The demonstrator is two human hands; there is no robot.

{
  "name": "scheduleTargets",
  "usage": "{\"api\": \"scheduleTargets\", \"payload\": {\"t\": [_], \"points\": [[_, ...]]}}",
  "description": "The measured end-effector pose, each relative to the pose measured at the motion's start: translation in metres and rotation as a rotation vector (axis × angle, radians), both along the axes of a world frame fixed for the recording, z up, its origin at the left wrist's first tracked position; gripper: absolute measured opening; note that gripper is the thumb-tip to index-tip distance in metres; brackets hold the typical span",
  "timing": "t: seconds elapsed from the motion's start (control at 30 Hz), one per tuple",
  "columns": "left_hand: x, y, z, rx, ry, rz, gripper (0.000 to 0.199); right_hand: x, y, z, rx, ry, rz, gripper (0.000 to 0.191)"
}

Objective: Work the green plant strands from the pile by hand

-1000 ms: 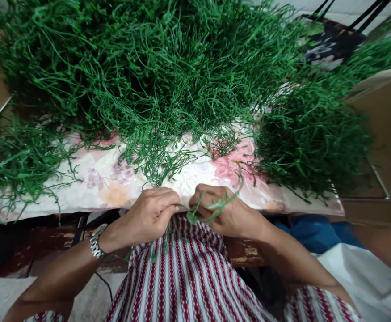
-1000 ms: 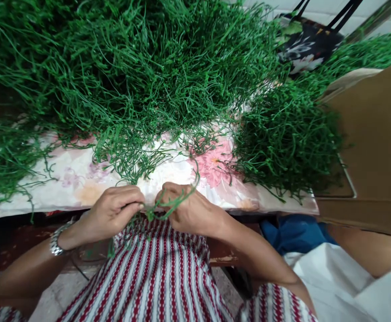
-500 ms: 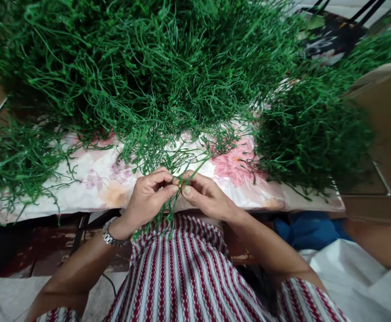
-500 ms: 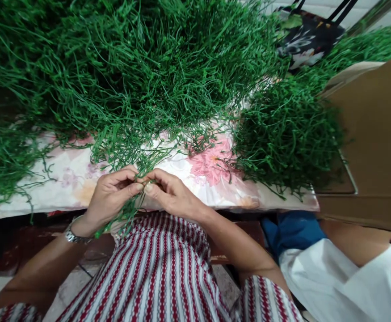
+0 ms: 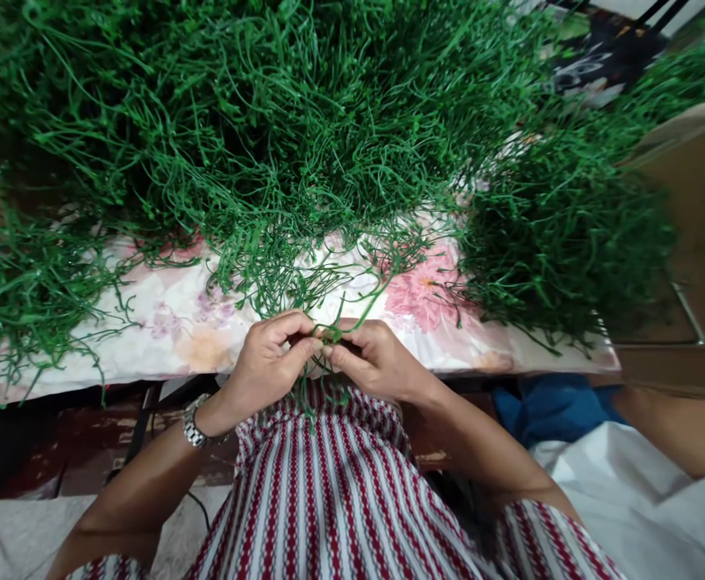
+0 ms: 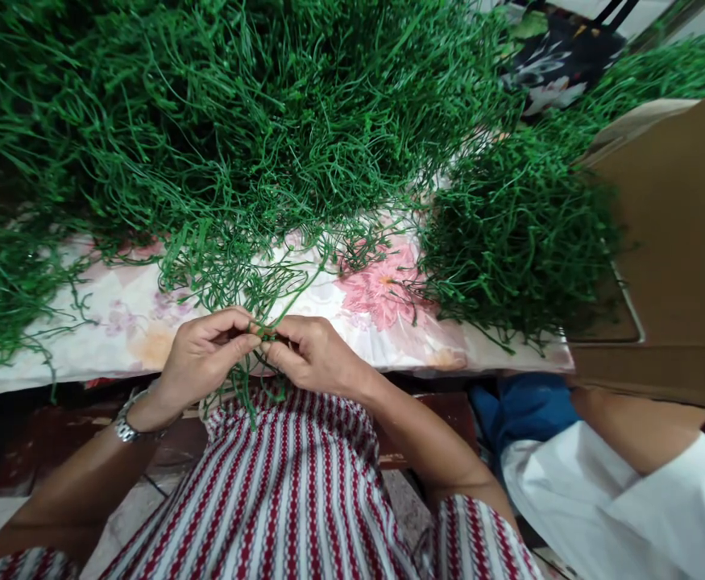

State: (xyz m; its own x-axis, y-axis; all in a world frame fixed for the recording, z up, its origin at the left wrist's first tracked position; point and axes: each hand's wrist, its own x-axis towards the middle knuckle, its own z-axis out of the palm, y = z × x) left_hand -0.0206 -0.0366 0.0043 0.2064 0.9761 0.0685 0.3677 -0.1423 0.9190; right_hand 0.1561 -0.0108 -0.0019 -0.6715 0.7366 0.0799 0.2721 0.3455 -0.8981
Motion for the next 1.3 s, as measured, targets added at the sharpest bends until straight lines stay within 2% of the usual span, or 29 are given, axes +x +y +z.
{"api": "scheduleTargets", "payload": {"t": [0.13, 0.27, 0.4, 0.5, 0.6, 0.83, 0.93, 1.0, 1.1, 1.13, 1.2, 1.3], "points": [[0.000, -0.002, 0.000, -0.032, 0.136, -0.015, 0.012, -0.002, -0.003, 0.000, 0.284, -0.208, -0.030, 0.017], [0.000, -0.004, 0.007, 0.018, 0.302, -0.087, 0.011, -0.001, -0.006, -0.001, 0.461, -0.319, 0.001, 0.017], [0.000, -0.004, 0.012, 0.043, 0.397, -0.184, 0.007, 0.003, -0.008, -0.001, 0.552, -0.402, 0.031, 0.018], [0.000, -0.003, 0.011, 0.055, 0.387, -0.226, 0.009, 0.006, -0.010, 0.001, 0.597, -0.443, 0.040, 0.016], [0.000, -0.001, 0.010, 0.061, 0.357, -0.284, 0.014, 0.010, -0.008, 0.003, 0.582, -0.395, 0.090, 0.012], [-0.003, 0.003, 0.019, -0.157, 0.145, -0.453, 0.021, 0.018, 0.001, 0.007, 0.275, -0.164, 0.385, 0.015], [-0.008, 0.005, 0.019, -0.262, -0.039, -0.436, 0.020, 0.022, 0.004, 0.009, 0.137, 0.008, 0.532, 0.016], [-0.011, 0.007, 0.016, -0.288, -0.148, -0.341, 0.019, 0.025, 0.008, 0.010, 0.111, 0.083, 0.467, 0.016], [-0.010, 0.008, 0.011, -0.235, -0.186, -0.210, 0.018, 0.027, 0.013, 0.009, 0.042, 0.104, 0.162, 0.017], [-0.007, 0.008, 0.010, -0.198, -0.167, -0.185, 0.017, 0.025, 0.013, 0.007, -0.038, 0.111, 0.110, 0.019], [-0.001, 0.007, 0.007, -0.089, -0.110, -0.135, 0.016, 0.016, 0.008, 0.002, -0.291, 0.163, 0.100, 0.023], [0.008, 0.005, 0.005, 0.131, -0.010, -0.055, 0.014, -0.001, -0.005, -0.006, -0.714, 0.381, 0.030, 0.022]]}}
